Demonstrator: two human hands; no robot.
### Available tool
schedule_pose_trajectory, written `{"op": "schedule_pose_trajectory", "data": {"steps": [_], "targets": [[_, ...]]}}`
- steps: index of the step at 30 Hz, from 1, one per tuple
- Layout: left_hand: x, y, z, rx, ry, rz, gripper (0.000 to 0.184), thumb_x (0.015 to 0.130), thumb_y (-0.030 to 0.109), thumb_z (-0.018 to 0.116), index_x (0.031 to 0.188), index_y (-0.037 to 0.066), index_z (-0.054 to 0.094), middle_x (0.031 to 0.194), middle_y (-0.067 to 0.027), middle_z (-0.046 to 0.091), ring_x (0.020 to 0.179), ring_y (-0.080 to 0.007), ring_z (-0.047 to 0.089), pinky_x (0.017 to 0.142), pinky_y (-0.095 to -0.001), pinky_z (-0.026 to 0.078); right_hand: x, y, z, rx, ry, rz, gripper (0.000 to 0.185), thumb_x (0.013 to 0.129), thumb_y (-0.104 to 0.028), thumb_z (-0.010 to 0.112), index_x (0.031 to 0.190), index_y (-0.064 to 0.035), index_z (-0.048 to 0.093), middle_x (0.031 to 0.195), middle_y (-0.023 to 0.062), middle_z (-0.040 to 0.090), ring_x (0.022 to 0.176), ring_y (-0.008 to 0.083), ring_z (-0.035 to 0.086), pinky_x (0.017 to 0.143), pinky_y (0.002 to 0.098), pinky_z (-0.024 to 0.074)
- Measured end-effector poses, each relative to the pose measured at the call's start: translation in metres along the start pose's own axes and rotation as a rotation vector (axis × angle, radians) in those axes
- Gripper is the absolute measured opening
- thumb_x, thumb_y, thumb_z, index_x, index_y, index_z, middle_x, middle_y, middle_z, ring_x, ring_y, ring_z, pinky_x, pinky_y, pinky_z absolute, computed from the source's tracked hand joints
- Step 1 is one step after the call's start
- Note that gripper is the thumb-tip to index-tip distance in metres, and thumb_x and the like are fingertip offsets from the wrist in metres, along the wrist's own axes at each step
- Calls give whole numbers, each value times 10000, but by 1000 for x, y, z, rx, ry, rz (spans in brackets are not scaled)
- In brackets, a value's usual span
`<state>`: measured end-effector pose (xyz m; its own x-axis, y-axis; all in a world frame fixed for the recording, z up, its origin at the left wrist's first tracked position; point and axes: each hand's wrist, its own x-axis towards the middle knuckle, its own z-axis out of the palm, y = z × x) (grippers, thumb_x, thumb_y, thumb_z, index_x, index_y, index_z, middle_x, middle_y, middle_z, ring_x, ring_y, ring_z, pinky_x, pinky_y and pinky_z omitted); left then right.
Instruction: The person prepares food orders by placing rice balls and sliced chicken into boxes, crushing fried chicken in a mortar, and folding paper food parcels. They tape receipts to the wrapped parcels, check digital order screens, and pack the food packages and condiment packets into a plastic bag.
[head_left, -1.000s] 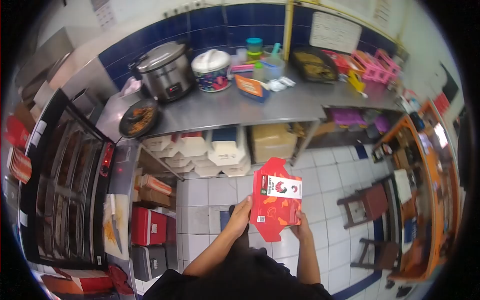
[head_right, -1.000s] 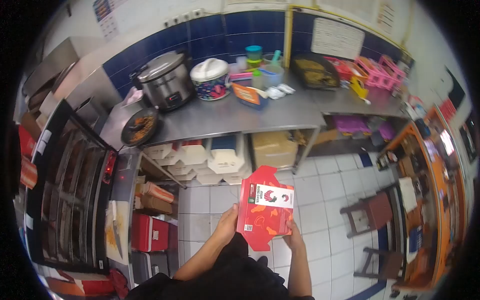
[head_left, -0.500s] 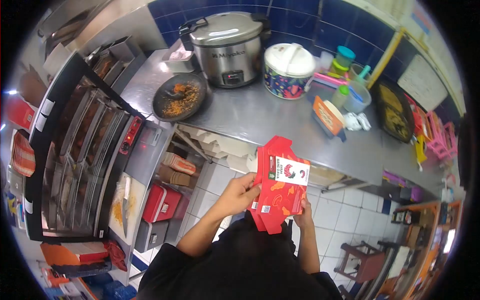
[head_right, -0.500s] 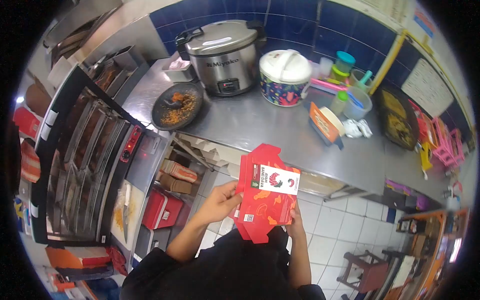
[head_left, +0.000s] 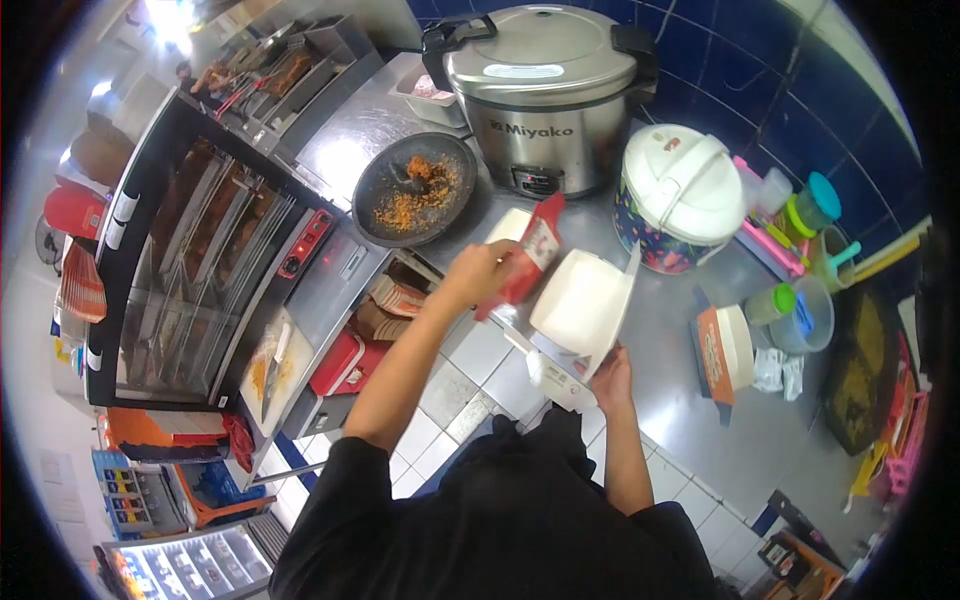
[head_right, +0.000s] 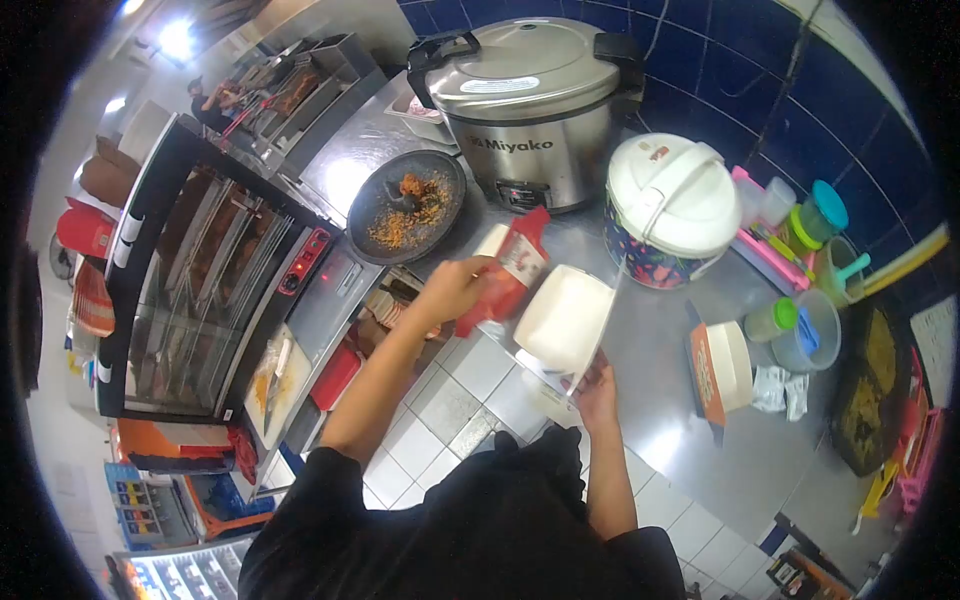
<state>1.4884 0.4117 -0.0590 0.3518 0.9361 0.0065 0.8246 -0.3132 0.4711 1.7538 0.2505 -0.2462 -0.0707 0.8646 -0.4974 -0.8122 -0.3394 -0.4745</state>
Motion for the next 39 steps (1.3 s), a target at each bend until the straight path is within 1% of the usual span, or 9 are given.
{"op": "schedule_pose_trajectory", "data": {"steps": [8,10,16,18,20,22,26,33,39], "targets": [[-37,-16,35,-502,560,-244,301,1010,209,625,1187,-33,655,909,-118,738,791,-147,690,714,-313,548,3,3,-18,-530,340,-33,335,1025,-239,518,1316,-73,521,1074,121,643,863,246,630,784,422,560],[-75,-24,55,-580,661,-437,252,1007,225,617,1079,-9,675,766,-144,705,688,-268,705,637,-339,530,-13,13,-26,-941,214,-152,188,1005,-180,558,1137,-56,608,892,65,664,664,174,613,648,363,559],[-152,-35,183,-553,-84,-573,322,965,332,624,1122,61,697,980,-175,738,909,-322,723,828,-432,563,-75,-35,174,-1739,-443,-834,143,885,-140,703,934,-9,674,858,179,696,760,352,683,708,430,547],[-140,-38,222,-758,4,-630,537,959,503,604,1110,-5,684,951,-180,741,848,-291,731,785,-425,571,-42,-20,199,-2121,-349,-664,269,894,-261,683,953,2,695,933,193,720,889,386,696,791,477,547],[-124,-28,231,-974,-96,-671,786,899,744,511,1075,-1,693,834,-186,716,712,-278,720,698,-429,571,13,-4,227,-2507,-210,-85,403,905,-366,656,1006,22,699,1025,222,723,979,409,691,846,500,547],[-119,-17,227,-952,-169,-601,831,882,769,501,1070,-19,687,841,-205,711,822,-342,721,760,-461,564,75,13,215,-2642,-264,148,417,924,-372,608,1096,-4,708,1148,230,702,1091,389,674,889,454,562],[-110,3,239,-940,45,-446,773,890,703,539,1062,-35,690,913,-279,712,988,-430,696,871,-519,537,136,20,170,-2408,-194,490,462,950,-344,537,1151,48,677,1231,282,650,1174,419,623,1035,488,478],[-105,8,225,-903,84,-495,562,917,527,587,1010,-16,695,881,-278,706,903,-443,705,829,-522,547,125,16,163,-1878,-210,470,320,998,-152,455,1176,89,565,1066,275,656,783,449,703,649,522,631],[-119,21,218,-876,172,-502,420,933,359,567,966,-34,712,919,-311,694,923,-470,691,864,-554,538,141,15,148,-1805,-238,485,298,997,-133,456,1214,63,517,998,246,628,745,419,713,599,516,646]]}}
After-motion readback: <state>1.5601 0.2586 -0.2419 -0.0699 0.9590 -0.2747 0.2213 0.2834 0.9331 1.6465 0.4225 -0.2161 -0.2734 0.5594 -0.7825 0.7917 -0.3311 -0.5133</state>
